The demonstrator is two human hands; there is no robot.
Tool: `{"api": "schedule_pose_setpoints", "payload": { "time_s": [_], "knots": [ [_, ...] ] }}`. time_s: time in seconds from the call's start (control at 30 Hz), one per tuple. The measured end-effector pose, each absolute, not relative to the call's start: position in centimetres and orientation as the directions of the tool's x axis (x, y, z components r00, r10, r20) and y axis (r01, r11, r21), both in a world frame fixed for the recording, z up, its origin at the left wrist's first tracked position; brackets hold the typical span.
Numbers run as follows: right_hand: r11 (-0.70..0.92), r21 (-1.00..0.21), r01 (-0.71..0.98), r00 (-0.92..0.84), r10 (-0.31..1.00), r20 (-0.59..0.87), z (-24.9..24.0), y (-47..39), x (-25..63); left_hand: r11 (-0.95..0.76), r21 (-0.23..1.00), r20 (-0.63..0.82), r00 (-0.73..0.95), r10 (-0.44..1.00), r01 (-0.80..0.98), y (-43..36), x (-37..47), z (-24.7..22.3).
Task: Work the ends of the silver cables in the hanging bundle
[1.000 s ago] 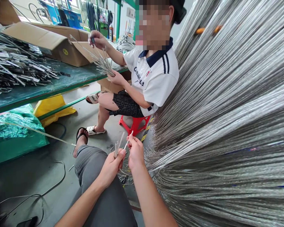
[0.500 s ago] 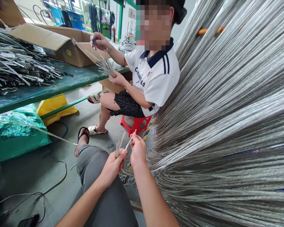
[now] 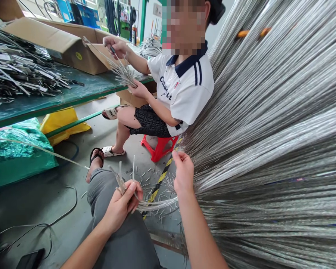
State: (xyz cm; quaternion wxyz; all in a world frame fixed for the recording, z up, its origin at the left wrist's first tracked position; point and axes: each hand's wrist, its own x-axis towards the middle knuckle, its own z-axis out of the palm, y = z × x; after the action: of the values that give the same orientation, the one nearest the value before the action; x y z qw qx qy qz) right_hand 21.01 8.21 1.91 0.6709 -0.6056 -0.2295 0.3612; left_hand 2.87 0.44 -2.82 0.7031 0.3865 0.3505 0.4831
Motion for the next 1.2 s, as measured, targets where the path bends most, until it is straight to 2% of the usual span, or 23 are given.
{"api": "schedule_pose_setpoints", "payload": {
  "time_s": [0.07, 0.13, 0.2, 0.23, 0.3, 0.37, 0.4, 0.47, 0.6, 0.7, 0.77, 0.83, 0.93, 1.03, 1.2],
  "knots": [
    [-0.01, -0.996, -0.084, 0.641, 0.765, -0.062, 1.1, 6.7, 20.3, 0.232, 0.869, -0.117, 0.274, 0.955, -0.438, 0.8, 3.1, -2.8],
    [-0.024, -0.987, 0.162, 0.602, 0.795, 0.08, 0.3, 4.9, 19.5, 0.228, 0.854, -0.114, 0.259, 0.959, -0.467, 0.9, 3.4, -2.8],
    [0.007, -0.911, 0.412, 0.414, 0.889, 0.194, 0.0, 3.2, 18.7, 0.228, 0.829, -0.12, 0.236, 0.964, -0.51, 1.0, 3.5, -2.8],
    [0.042, -0.876, 0.481, 0.271, 0.943, 0.194, 0.0, 2.3, 18.4, 0.23, 0.817, -0.126, 0.225, 0.966, -0.529, 1.0, 3.5, -2.8],
    [0.089, -0.851, 0.517, -0.013, 0.995, 0.097, 0.4, 0.9, 17.8, 0.235, 0.802, -0.142, 0.208, 0.968, -0.548, 1.0, 3.4, -2.9],
    [0.089, -0.827, 0.555, -0.172, 0.985, -0.01, 0.6, 0.0, 17.4, 0.242, 0.801, -0.155, 0.202, 0.967, -0.548, 0.9, 3.4, -3.0],
    [0.077, -0.807, 0.585, -0.183, 0.982, -0.038, 0.6, -0.2, 17.4, 0.242, 0.8, -0.158, 0.196, 0.968, -0.55, 0.9, 3.4, -3.0],
    [0.032, -0.777, 0.629, -0.096, 0.995, -0.037, 0.3, -0.2, 17.4, 0.231, 0.789, -0.162, 0.169, 0.972, -0.569, 1.0, 3.4, -2.9],
    [-0.001, -0.723, 0.691, 0.13, 0.984, 0.123, -1.0, 0.7, 18.1, 0.198, 0.754, -0.165, 0.112, 0.98, -0.626, 1.1, 3.4, -2.6],
    [0.086, -0.629, 0.773, 0.107, 0.959, 0.263, -1.2, 0.8, 18.2, 0.209, 0.722, -0.169, 0.125, 0.978, -0.659, 1.2, 3.4, -2.4],
    [0.162, -0.593, 0.789, 0.022, 0.957, 0.29, -0.8, 0.5, 18.0, 0.222, 0.694, -0.181, 0.132, 0.974, -0.685, 1.3, 3.3, -2.3],
    [0.213, -0.601, 0.77, -0.068, 0.965, 0.254, -0.4, 0.1, 17.6, 0.235, 0.664, -0.196, 0.137, 0.971, -0.71, 1.3, 3.3, -2.2],
    [0.208, -0.623, 0.755, -0.181, 0.978, 0.107, -0.2, -0.5, 17.2, 0.232, 0.642, -0.212, 0.121, 0.97, -0.731, 1.3, 3.2, -2.1],
    [0.21, -0.575, 0.791, -0.249, 0.969, 0.011, -0.5, -1.0, 16.9, 0.21, 0.653, -0.217, 0.085, 0.972, -0.728, 1.3, 3.2, -2.1],
    [0.069, -0.604, 0.794, -0.097, 0.995, -0.014, -1.3, -1.8, 16.5, 0.219, 0.664, -0.229, 0.085, 0.97, -0.714, 1.3, 3.3, -2.2]
  ]
}}
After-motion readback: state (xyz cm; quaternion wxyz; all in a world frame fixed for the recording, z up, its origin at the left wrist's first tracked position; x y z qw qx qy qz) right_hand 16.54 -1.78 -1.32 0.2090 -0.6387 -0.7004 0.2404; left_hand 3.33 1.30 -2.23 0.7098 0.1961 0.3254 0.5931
